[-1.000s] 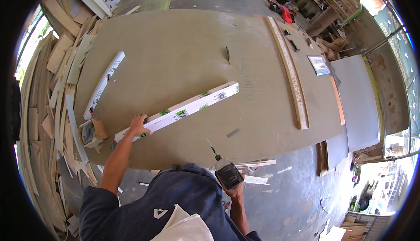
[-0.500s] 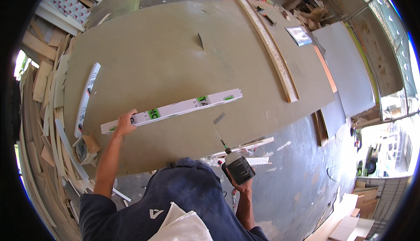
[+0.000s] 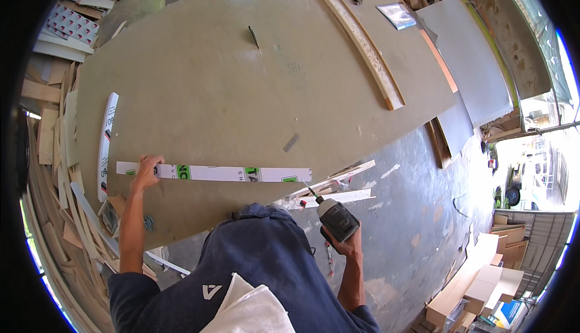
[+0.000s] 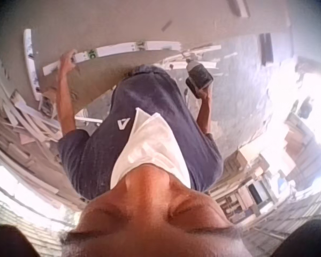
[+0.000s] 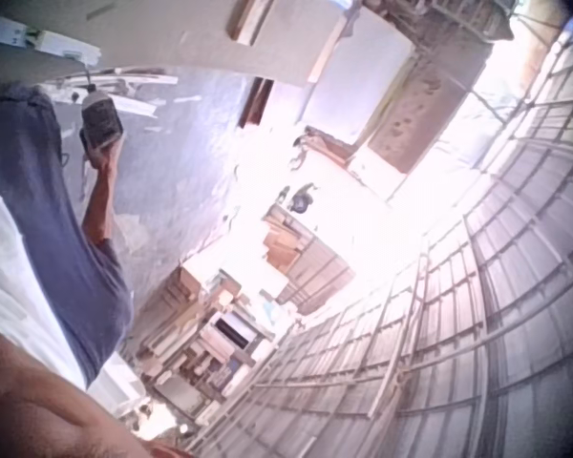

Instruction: The person walks to a workbench in a cluttered workshop and uses a cordless drill to drive screws into a long white plastic strip, securing it to a large flat board. The person repeatedly picks up screws and aligns the strip before drilling.

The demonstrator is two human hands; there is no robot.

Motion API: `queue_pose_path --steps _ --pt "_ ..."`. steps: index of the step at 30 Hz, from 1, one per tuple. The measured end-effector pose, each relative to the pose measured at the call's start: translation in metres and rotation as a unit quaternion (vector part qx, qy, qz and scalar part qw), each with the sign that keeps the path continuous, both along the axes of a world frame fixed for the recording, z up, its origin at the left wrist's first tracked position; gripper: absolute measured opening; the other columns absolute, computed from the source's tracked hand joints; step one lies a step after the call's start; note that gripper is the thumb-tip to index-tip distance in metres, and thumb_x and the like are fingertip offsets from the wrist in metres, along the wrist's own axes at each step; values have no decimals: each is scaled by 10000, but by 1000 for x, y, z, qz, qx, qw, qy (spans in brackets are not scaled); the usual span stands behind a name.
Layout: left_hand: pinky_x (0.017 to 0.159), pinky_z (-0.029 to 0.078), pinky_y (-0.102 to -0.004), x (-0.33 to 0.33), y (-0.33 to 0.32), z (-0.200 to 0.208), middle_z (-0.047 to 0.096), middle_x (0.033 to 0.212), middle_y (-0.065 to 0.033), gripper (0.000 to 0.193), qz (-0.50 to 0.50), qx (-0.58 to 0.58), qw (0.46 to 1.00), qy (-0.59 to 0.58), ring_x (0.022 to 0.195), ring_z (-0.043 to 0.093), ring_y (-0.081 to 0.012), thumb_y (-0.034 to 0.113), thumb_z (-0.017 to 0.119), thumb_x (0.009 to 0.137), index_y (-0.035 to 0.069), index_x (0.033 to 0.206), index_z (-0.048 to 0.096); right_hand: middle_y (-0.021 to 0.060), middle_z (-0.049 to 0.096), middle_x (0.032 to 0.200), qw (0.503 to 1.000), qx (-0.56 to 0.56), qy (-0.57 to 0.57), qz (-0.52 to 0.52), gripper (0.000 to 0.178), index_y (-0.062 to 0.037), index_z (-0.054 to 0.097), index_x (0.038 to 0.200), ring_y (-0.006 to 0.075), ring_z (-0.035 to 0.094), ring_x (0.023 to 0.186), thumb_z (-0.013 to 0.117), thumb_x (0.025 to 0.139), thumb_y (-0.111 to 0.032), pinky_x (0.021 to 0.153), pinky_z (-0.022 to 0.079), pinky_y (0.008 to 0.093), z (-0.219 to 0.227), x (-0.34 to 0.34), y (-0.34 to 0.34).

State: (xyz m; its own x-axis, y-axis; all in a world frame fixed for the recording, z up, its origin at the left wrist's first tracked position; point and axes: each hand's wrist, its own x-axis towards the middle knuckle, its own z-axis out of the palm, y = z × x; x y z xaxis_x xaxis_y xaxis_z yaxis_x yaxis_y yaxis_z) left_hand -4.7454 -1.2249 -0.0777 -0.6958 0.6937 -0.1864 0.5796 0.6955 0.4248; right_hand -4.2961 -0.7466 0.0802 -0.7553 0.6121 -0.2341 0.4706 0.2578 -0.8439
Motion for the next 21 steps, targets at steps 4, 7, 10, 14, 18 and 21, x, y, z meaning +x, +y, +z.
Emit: queue_pose_path --steps 4,7,10,14,18,21 --pt "910 320 -407 9 -16 -14 606 840 -89 400 6 -26 999 25 968 590 -318 -27 720 629 131 937 520 91 769 907 999 -28 -32 24 350 -7 736 1071 121 690 788 852 783 -168 753 569 333 -19 2 6" --pt "935 335 -420 16 -4 -10 638 906 -96 424 24 -17 1000 9 993 598 -321 42 757 623 135 982 550 93 768 903 997 -7 -57 45 352 -4 735 1075 128 687 782 847 783 -166 748 567 338 -24 -3 9" --pt "965 357 -432 21 27 -5 665 972 -107 499 -21 -8 1000 -15 1028 608 -313 169 826 576 135 1019 598 105 767 903 995 2 -78 54 345 0 737 1065 146 693 788 840 781 -166 750 567 352 -15 -15 11" --pt "978 462 -471 46 108 -7 692 1057 -139 641 -140 35 987 -73 1079 633 -353 388 863 571 101 1112 673 96 761 963 991 23 -109 77 400 -22 723 1112 161 690 840 862 776 -187 800 565 359 -22 -17 21" --pt "1101 417 -477 103 213 -21 652 1277 -185 815 -201 136 963 -120 1212 602 -385 450 819 722 85 1397 543 99 757 984 984 28 -153 91 452 -36 711 1156 177 685 849 876 771 -208 814 564 361 -22 -24 32" --pt "1138 369 -496 147 286 -26 565 1411 -188 738 -226 202 940 -158 1309 534 -372 368 751 827 88 1456 486 112 755 984 980 46 -152 118 482 -39 702 1182 193 687 847 877 760 -194 818 563 366 -22 -35 38"
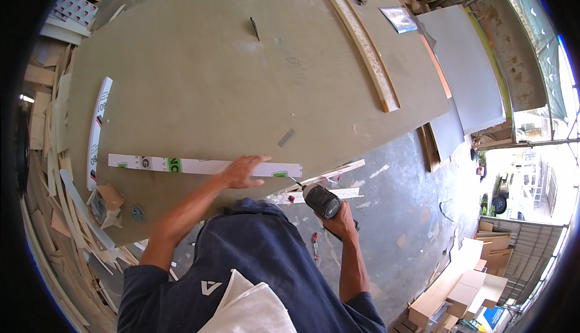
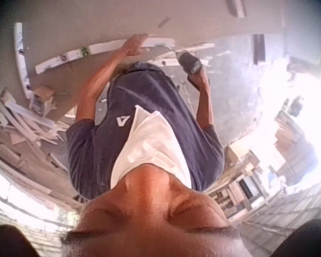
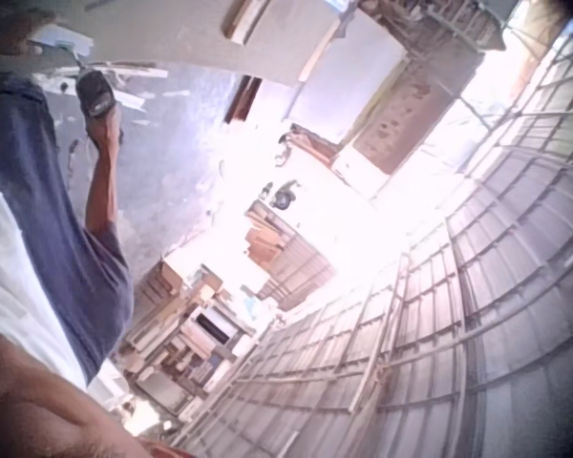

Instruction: The person walks to a workbench in a cluttered workshop and uses a cordless drill to drive screws into a long white plastic strip, securing it to a large flat board. The person repeatedly picks up screws and aligns the strip before drilling.

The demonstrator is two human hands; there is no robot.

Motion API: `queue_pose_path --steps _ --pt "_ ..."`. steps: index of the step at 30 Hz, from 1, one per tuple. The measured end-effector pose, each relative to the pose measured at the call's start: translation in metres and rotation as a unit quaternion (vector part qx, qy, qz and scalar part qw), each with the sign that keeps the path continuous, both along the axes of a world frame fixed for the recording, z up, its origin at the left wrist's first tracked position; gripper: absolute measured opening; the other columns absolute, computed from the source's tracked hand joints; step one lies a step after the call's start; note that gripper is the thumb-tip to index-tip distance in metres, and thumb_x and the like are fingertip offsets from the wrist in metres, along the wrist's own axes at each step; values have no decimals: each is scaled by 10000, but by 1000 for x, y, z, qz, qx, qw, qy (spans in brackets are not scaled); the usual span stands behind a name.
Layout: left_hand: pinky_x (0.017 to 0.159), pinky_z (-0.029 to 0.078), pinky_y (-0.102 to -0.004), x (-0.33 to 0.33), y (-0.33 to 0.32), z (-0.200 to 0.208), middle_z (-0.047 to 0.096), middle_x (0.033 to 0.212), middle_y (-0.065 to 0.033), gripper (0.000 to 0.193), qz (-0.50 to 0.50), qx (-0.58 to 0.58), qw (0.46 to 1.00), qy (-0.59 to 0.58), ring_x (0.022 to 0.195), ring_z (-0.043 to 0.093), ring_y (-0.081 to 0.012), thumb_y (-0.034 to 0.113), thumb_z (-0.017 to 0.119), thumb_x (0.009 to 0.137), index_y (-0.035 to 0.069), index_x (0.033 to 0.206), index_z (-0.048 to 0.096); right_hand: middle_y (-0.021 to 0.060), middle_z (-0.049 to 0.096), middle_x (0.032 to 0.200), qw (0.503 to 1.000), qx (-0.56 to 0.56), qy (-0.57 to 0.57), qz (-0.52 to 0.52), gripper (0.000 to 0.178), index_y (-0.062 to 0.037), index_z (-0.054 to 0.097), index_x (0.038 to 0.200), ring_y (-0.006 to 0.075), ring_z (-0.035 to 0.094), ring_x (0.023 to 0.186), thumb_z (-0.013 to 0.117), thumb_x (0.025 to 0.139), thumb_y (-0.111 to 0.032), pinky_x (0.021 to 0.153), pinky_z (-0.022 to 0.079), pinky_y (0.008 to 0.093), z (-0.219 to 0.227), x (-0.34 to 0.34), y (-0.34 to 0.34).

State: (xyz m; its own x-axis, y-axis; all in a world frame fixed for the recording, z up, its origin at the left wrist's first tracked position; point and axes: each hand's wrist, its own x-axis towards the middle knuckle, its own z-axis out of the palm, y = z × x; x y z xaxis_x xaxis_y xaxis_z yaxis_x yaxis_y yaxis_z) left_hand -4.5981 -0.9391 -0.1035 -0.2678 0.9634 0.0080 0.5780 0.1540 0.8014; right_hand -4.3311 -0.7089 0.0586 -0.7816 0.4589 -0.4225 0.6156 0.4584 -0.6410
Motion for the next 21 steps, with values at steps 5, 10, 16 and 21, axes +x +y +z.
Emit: queue_pose_path --steps 5,10,16,21 --pt "1117 354 -458 47 65 -14 553 1407 -145 609 16 37 999 1 1323 513 -314 320 738 851 107 1390 553 120 756 935 999 31 12 33 427 -14 721 1122 206 697 815 861 749 -167 802 569 378 -17 -6 19" --pt "1081 360 -425 65 75 -28 581 1372 -101 436 69 64 995 28 1279 544 -262 299 745 846 142 1239 643 154 756 908 996 52 -41 65 409 -8 727 1100 251 712 798 852 750 -179 801 575 388 -14 -19 26" --pt "1093 347 -418 69 78 -21 603 1323 -48 355 111 58 992 7 1252 566 -234 292 747 862 161 1182 666 246 735 908 988 109 -56 91 362 9 736 1026 410 716 900 812 742 -202 792 573 457 1 -43 24" --pt "1095 347 -427 71 80 -22 612 1310 -63 296 113 65 991 18 1246 578 -239 293 746 864 157 1122 691 280 723 918 987 84 -80 108 380 36 733 986 425 707 929 820 728 -229 814 565 482 -13 -48 39"
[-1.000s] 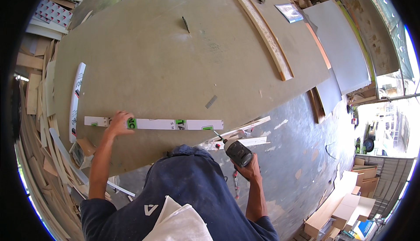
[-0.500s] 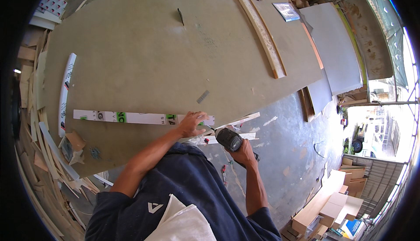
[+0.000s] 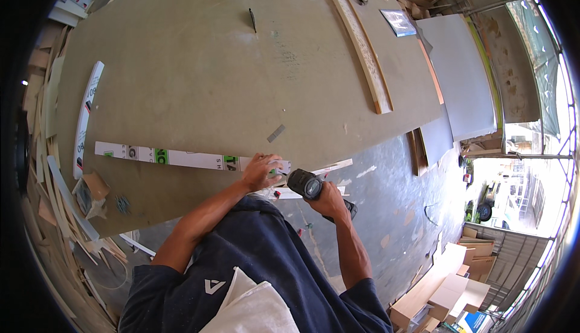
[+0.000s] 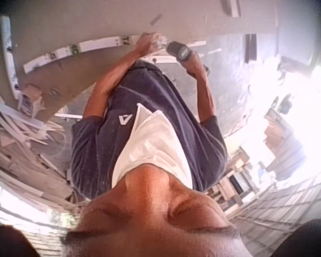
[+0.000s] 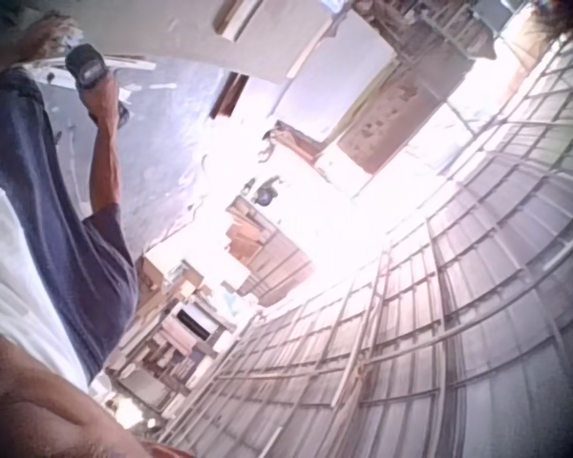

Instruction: The person walks to a workbench in a cluttered workshop and uses a cordless drill to drive screws into a long white plastic strip, securing it to a large flat board. The person repeatedly picks up screws and aligns the strip before drilling.

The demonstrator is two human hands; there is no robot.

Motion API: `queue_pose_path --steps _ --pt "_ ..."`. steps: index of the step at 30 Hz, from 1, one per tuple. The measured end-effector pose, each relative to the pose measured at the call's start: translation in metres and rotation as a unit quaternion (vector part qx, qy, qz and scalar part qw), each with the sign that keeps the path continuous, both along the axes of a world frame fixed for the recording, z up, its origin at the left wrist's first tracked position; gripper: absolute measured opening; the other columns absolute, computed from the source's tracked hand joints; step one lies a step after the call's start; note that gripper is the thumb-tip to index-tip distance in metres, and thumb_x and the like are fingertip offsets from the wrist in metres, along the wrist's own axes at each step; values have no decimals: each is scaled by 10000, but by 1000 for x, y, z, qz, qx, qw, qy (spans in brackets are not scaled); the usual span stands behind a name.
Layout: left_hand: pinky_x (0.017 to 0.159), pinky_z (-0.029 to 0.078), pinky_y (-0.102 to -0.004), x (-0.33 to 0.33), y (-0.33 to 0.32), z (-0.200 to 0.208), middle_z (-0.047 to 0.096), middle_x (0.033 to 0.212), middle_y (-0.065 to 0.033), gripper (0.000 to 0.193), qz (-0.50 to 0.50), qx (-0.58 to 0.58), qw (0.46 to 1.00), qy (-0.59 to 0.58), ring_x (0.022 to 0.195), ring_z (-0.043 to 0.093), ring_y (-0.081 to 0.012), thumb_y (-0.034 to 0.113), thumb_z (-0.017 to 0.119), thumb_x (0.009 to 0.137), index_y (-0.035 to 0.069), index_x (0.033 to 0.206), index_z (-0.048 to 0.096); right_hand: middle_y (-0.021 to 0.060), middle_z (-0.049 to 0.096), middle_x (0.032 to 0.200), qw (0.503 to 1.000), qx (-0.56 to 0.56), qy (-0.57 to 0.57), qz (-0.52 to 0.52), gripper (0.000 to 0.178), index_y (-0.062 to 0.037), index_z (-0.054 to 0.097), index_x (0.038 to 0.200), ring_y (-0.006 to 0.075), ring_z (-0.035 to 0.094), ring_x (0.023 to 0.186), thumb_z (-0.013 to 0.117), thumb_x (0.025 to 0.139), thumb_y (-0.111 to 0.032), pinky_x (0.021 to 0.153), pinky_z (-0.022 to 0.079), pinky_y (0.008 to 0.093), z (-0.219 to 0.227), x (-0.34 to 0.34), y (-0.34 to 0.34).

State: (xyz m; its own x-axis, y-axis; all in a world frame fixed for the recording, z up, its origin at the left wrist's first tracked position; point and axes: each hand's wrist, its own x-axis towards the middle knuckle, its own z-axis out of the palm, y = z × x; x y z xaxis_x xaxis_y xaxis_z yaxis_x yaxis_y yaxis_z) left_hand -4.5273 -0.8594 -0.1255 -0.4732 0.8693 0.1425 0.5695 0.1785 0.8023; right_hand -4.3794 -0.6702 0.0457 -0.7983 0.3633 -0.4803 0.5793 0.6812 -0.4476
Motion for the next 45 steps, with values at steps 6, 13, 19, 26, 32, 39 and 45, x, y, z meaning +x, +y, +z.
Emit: queue_pose_path --steps 6,13,19,26,32,39,45 --pt "1112 342 -429 3 1 1 621 1323 -79 245 7 4 1000 -11 1258 576 -253 242 758 849 147 1070 710 290 718 910 999 39 -20 33 406 57 722 909 451 696 926 833 713 -280 843 558 511 -11 -1 11" --pt "1110 334 -435 3 3 4 619 1306 -88 253 4 4 1000 2 1255 579 -250 252 741 864 130 1084 718 294 712 976 996 33 -60 51 454 49 707 971 449 671 1000 833 713 -303 891 536 525 -4 -12 13" --pt "1101 349 -428 5 6 5 627 1320 -86 249 8 11 1000 9 1253 586 -263 219 768 827 127 1053 717 277 720 988 996 43 -46 63 429 21 720 986 447 674 993 828 715 -294 886 540 519 -12 -7 23" --pt "1086 355 -427 5 5 4 631 1306 -77 215 16 5 1000 15 1238 591 -246 227 743 849 128 1039 732 280 718 993 995 46 -54 75 411 25 725 975 447 681 990 821 715 -279 882 547 511 4 -21 17" --pt "1054 365 -413 7 9 1 656 1248 -54 156 36 19 999 29 1203 610 -221 218 712 871 126 986 761 280 723 973 995 32 -48 83 384 28 728 957 445 690 985 808 713 -258 870 560 494 4 -31 20" --pt "1028 380 -416 8 10 1 677 1223 -52 148 50 22 998 44 1177 625 -225 218 708 873 116 959 769 285 723 966 990 24 -93 100 376 36 727 946 454 696 963 790 708 -248 863 565 496 6 -46 22" --pt "1024 389 -409 7 11 -2 685 1234 -56 137 44 15 998 37 1190 623 -231 212 716 871 114 944 778 245 737 952 982 61 -131 119 357 -3 732 984 412 714 935 793 701 -211 855 571 472 4 -49 22"
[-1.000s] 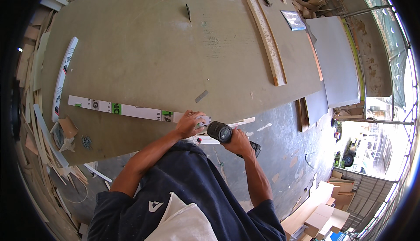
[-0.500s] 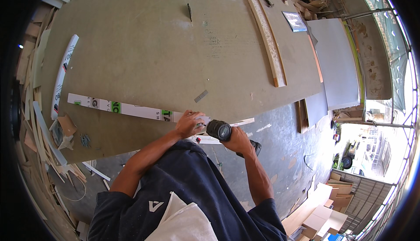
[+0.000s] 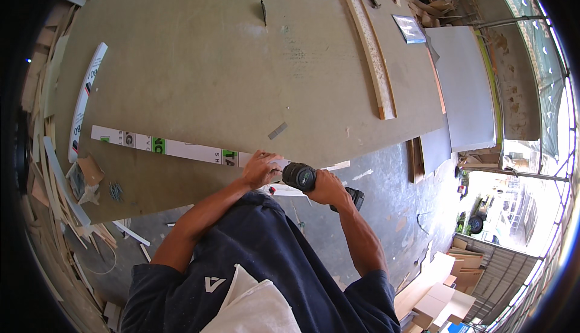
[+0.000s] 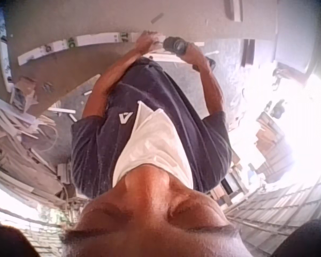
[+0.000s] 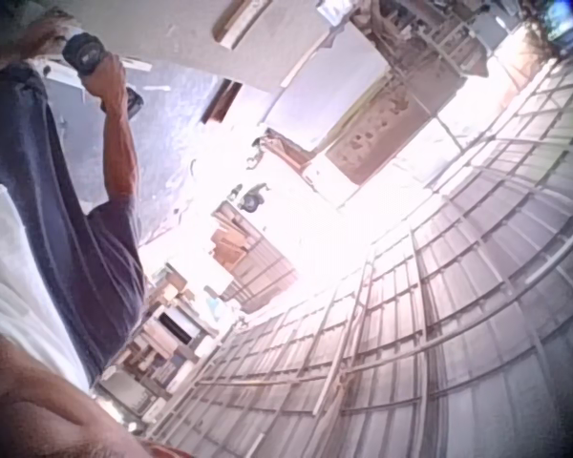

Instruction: The person walks to a workbench in a cluttered workshop and uses a cordless drill to drive screws into a long white plastic strip, securing it to a large flat board. The person repeatedly picks up screws and aligns the strip before drilling.

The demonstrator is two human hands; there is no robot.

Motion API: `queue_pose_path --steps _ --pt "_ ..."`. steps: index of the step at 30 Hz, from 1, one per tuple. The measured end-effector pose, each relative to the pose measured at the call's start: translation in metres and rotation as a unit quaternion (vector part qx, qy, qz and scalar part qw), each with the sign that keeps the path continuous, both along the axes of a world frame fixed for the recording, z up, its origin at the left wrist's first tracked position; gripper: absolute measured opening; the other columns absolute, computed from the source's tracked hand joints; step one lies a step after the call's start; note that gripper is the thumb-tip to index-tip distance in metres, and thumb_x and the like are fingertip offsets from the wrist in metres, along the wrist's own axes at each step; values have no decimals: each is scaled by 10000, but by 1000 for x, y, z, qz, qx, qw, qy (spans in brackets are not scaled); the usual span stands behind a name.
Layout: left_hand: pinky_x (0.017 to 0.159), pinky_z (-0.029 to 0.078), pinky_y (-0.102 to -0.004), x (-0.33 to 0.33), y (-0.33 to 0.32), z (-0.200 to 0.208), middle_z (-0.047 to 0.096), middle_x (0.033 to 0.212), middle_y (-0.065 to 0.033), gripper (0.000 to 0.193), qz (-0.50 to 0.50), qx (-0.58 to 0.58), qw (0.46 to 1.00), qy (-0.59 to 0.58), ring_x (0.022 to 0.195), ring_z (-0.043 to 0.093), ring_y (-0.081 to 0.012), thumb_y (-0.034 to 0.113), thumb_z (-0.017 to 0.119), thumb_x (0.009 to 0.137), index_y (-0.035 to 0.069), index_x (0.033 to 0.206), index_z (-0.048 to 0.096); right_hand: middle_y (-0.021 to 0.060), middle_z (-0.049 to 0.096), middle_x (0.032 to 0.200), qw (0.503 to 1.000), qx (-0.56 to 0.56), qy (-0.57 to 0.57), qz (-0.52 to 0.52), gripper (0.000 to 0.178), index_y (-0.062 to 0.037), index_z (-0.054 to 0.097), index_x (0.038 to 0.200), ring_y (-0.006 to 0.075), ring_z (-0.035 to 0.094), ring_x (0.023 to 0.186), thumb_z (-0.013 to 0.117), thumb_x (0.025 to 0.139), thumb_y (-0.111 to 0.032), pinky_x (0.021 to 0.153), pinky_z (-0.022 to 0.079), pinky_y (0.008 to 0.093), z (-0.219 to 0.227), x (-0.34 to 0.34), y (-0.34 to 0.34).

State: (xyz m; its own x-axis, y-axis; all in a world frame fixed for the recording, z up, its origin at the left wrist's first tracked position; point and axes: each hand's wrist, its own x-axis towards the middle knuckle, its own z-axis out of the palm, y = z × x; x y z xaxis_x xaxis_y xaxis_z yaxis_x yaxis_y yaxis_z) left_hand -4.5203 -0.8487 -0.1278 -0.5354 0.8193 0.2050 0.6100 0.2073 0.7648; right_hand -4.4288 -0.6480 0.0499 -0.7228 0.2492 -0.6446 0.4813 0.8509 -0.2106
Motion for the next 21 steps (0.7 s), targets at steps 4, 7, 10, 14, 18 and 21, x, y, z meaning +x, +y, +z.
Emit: queue_pose_path --steps 4,7,10,14,18,21 --pt "1045 386 -403 0 -1 -4 688 1258 -61 144 -1 7 1000 -6 1209 615 -240 217 730 870 129 965 793 216 747 936 1000 4 9 -2 342 -25 738 993 389 723 918 797 694 -181 841 576 456 -1 0 1" --pt "1058 380 -406 0 -2 -5 690 1272 -66 161 -4 1 1000 -12 1212 612 -240 236 731 880 141 990 801 214 746 930 1000 2 -1 2 338 -25 738 985 387 724 912 800 692 -182 834 577 454 4 -2 -3" --pt "1059 379 -407 1 0 -7 687 1288 -69 175 -2 3 1000 -8 1215 611 -238 258 729 887 147 1001 802 215 746 928 1000 13 22 5 339 -23 737 981 389 724 913 803 690 -183 831 576 452 -7 8 2" --pt "1063 378 -406 -1 -1 -5 684 1300 -69 190 -12 -8 1000 -5 1220 608 -243 275 724 892 156 1017 803 221 744 925 1000 0 12 -24 344 -18 734 981 393 722 915 807 688 -182 828 575 453 5 0 -4" --pt "1064 380 -405 0 -1 -8 686 1298 -68 186 -11 -1 1000 0 1223 608 -245 273 726 888 161 1016 802 228 742 928 999 -13 20 -24 353 -12 731 989 396 721 919 807 690 -185 830 573 455 6 1 -4" --pt "1065 382 -404 1 -1 -10 688 1297 -66 175 -9 3 1000 -2 1225 607 -243 255 733 883 166 1016 803 229 742 936 999 -16 19 -24 361 -12 728 999 400 720 923 804 694 -189 834 573 457 5 0 -6"
